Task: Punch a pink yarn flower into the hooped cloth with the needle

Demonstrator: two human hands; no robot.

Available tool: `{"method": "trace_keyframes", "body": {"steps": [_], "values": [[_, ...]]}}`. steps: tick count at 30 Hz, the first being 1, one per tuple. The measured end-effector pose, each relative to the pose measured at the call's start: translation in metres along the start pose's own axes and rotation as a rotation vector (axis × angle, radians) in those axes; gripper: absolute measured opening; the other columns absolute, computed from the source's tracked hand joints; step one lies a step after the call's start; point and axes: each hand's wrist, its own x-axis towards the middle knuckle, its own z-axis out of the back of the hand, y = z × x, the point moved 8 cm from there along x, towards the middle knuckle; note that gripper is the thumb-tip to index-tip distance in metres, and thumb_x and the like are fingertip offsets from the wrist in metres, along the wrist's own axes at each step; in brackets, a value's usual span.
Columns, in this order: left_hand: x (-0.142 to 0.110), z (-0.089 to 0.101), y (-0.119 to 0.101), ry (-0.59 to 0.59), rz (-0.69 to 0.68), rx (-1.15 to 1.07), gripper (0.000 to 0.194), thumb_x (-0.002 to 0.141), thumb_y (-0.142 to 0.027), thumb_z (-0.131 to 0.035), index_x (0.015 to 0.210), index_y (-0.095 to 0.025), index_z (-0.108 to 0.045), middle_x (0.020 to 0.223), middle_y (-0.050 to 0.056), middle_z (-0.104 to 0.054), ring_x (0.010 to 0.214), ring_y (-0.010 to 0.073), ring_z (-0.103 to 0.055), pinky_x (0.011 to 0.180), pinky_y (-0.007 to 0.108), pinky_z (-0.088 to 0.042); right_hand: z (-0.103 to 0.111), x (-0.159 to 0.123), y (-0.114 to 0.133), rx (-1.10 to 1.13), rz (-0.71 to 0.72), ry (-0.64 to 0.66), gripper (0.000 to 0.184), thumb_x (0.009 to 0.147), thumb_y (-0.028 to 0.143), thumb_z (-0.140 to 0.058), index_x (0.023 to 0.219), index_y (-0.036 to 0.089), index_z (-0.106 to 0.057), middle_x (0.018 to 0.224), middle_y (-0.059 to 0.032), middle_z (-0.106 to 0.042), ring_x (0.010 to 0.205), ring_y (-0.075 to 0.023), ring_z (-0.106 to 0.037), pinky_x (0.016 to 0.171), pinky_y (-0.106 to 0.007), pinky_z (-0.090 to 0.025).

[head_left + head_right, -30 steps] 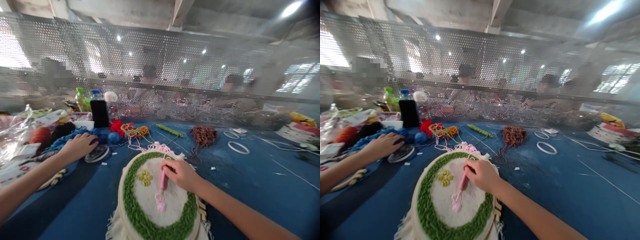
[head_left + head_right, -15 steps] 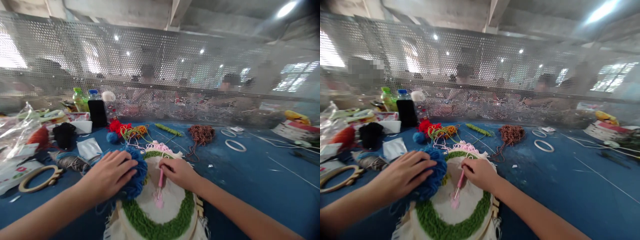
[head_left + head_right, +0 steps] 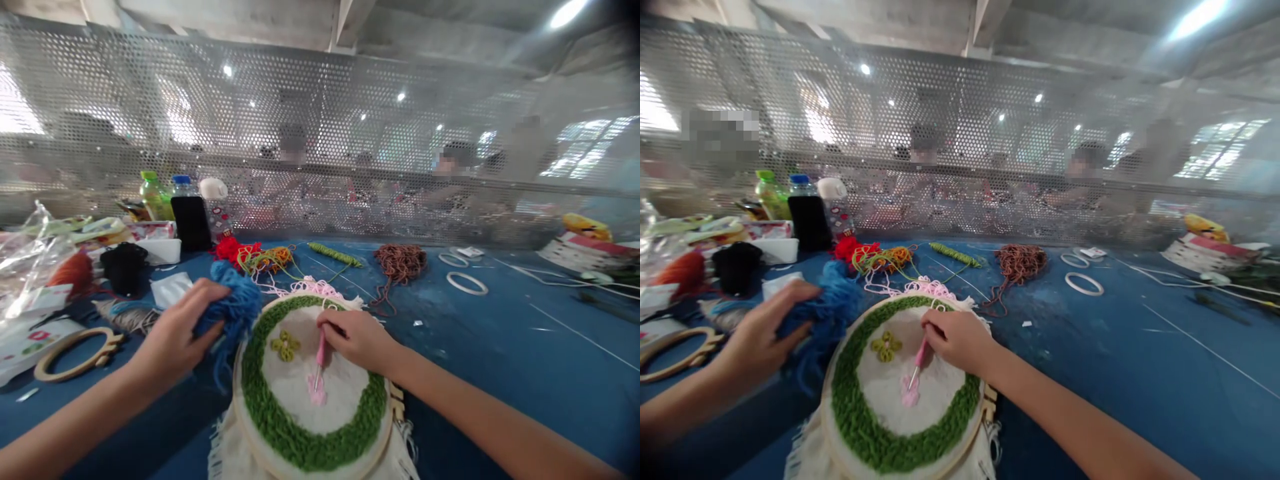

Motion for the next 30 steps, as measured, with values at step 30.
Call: {"method": "trace_keyframes", "body": {"steps": [30], "values": [[0.008,0.005,0.086,0.287,0.115,0.259,0.023,0.092,-0.031,-0.058,0.107,-0.014,-0.063,0.114,0.009,-0.065,0.111,0.0257,-0.059,0.097,0.051,-0.046,-0.004,-0.004,0.012,-0.022,0.018,0.057,0.021,0.093,0.024,-0.043,0.089,0.021,-0.063,0.068,-0.0002,-0.068,0.054,-0.0122,-0.054,0.056,-0.023,-0.031]]}}
